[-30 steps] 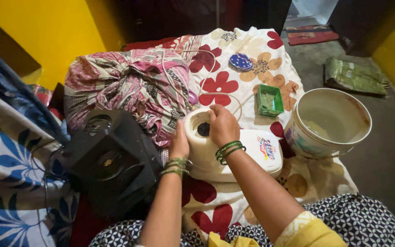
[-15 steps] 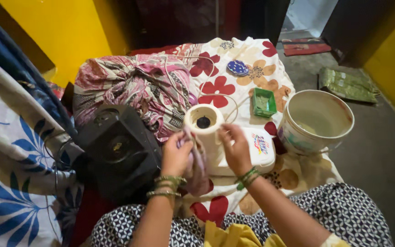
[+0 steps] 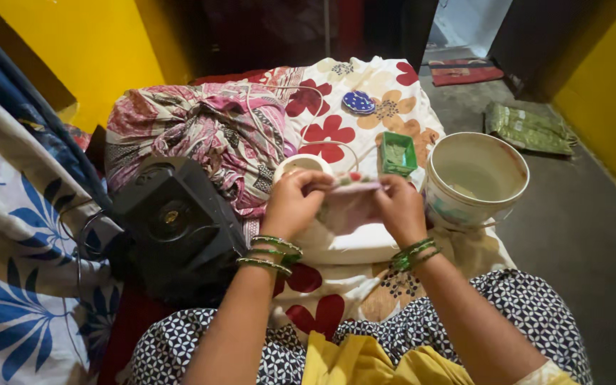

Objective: The person wipes the exterior and interior of a white blender jar using a pink cloth. They repeatedly dip the cloth into a bucket of water, wring it out, and wipe the blender jar's surfaces, including the lid and the opening.

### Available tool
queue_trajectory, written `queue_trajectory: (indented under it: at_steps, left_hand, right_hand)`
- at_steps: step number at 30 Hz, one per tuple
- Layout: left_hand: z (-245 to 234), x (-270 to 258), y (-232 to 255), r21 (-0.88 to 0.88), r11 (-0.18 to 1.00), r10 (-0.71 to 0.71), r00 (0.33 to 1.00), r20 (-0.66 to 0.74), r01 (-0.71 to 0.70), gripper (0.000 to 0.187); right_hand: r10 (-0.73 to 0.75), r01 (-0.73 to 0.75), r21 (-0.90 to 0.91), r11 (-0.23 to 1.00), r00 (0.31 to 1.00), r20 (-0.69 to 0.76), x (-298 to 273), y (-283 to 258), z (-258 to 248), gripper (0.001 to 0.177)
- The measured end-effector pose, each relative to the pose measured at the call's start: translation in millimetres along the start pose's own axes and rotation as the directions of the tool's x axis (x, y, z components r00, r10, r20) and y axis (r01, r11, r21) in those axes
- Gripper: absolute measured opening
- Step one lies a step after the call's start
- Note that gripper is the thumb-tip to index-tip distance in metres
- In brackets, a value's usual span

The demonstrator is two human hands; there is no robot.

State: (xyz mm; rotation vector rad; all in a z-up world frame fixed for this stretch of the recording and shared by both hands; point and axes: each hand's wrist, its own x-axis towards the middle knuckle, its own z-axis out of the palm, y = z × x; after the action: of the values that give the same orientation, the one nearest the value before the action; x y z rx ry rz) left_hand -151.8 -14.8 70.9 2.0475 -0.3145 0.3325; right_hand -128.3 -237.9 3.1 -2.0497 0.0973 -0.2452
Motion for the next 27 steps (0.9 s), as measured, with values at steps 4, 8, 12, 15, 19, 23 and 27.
queue_trajectory:
  at_steps: [4, 8, 12, 15, 19, 23, 27]
  left_hand:
    - [10, 7, 8, -0.198, 0.952, -0.146, 0.915, 0.375, 0.233, 0.024]
    - [4, 20, -1, 0.334, 0.932, -0.197, 0.971, 0.133, 0.143, 0.027]
    - [9, 45, -27, 0.571, 0.805, -0.039, 0.974, -0.222, 0.162, 0.038]
    - [26, 56, -45, 0.648, 0.737, 0.058, 0.936, -0.346, 0.194, 0.051]
    - [42, 51, -70, 0.62, 0.752, -0.003, 0.941, -0.337, 0.225, 0.04]
    - [42, 51, -97, 0.602, 0.788, 0.065, 0.954, -0.291, 0.13, 0.036]
    - [43, 49, -101, 0.587, 0.808, 0.16, 0.936, -0.312, 0.058, 0.031]
  right_hand:
    - [-0.27, 0.358, 0.438, 0.825, 0.93, -0.251, -4, 36, 21, 0.038]
    - [0.032, -0.099, 0.732, 0.674, 0.994, 0.105, -9, 38, 24, 0.043]
    - [0.111, -0.189, 0.706, 0.682, 0.981, 0.156, -11, 19, 30, 0.054]
    - [-0.018, -0.132, 0.748, 0.65, 0.982, 0.189, -17, 18, 53, 0.071]
    - [-0.457, 0.449, 0.104, 0.887, 0.886, 0.072, -35, 19, 101, 0.073]
    - [-0.484, 0.47, 0.232, 0.852, 0.875, 0.006, -12, 6, 120, 0.061]
    - [-0.329, 0.238, 0.385, 0.892, 0.925, 0.189, 68, -3, 128, 0.046]
